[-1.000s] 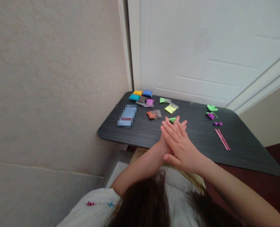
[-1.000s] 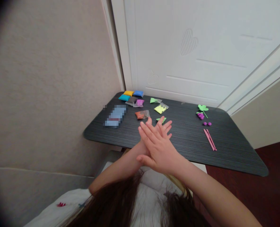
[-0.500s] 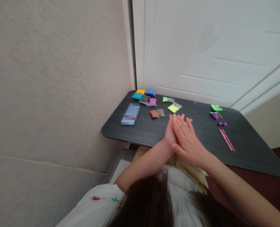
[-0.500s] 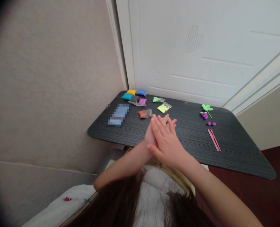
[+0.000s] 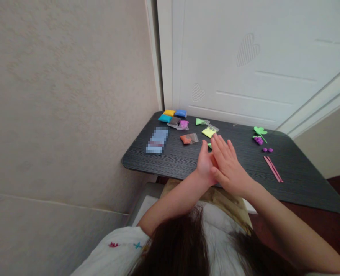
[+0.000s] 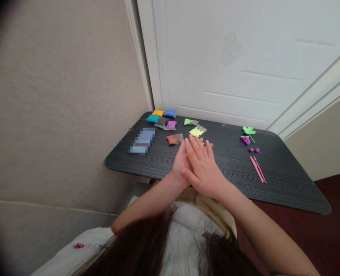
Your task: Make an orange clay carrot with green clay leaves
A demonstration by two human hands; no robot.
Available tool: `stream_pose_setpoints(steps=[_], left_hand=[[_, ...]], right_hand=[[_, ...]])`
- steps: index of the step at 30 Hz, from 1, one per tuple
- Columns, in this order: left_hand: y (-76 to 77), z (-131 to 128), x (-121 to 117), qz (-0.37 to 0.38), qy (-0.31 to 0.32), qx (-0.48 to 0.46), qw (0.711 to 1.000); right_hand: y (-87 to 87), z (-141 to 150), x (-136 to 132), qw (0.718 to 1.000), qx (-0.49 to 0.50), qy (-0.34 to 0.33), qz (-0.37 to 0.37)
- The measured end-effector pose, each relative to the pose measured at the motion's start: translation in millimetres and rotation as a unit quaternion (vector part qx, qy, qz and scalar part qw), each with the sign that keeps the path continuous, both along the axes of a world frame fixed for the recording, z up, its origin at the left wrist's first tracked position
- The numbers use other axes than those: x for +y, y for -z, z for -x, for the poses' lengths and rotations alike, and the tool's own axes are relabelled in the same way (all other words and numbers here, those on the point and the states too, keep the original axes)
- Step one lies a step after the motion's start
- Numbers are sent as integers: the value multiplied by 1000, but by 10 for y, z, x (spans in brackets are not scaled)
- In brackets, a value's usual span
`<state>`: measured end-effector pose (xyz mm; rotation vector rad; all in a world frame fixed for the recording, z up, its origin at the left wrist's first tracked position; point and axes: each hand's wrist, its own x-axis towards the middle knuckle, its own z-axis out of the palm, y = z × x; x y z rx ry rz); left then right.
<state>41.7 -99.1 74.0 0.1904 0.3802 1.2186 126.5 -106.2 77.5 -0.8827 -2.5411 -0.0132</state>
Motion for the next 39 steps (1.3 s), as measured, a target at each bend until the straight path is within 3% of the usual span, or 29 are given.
stream_pose_setpoints(steps=[4,8,11,14,17,23,28,31,35,39], left_hand=[[22,35,-12,-52,46,-70,995],[51,26,-34,-33,39,-77,996],[84,-15,-27,-62,28,-81,994],[136,-28,13,-118,-20,-89,989],[188,-5,52,-120,-63,-85,987],[219,5,47,-69,-10,-85,994],[299,-17,80,-81,-48,-107,990],[332,-4,81,-50,-19,-101,993],[316,37,82,-16,10,-88,996],[291,72,109,-11,-16,-88,996]], right_hand=[[-170,-174,148,995,97,26,16],[-291,-144,250,967,224,121,2],[-231,65,225,969,196,149,-18],[-112,281,145,975,167,146,-16],[-32,363,140,975,171,139,-19],[-7,279,268,970,185,151,-36],[11,317,187,976,163,139,-28],[8,310,274,973,169,153,-29],[-60,174,384,956,246,154,-31],[-7,-24,250,958,257,127,19]])
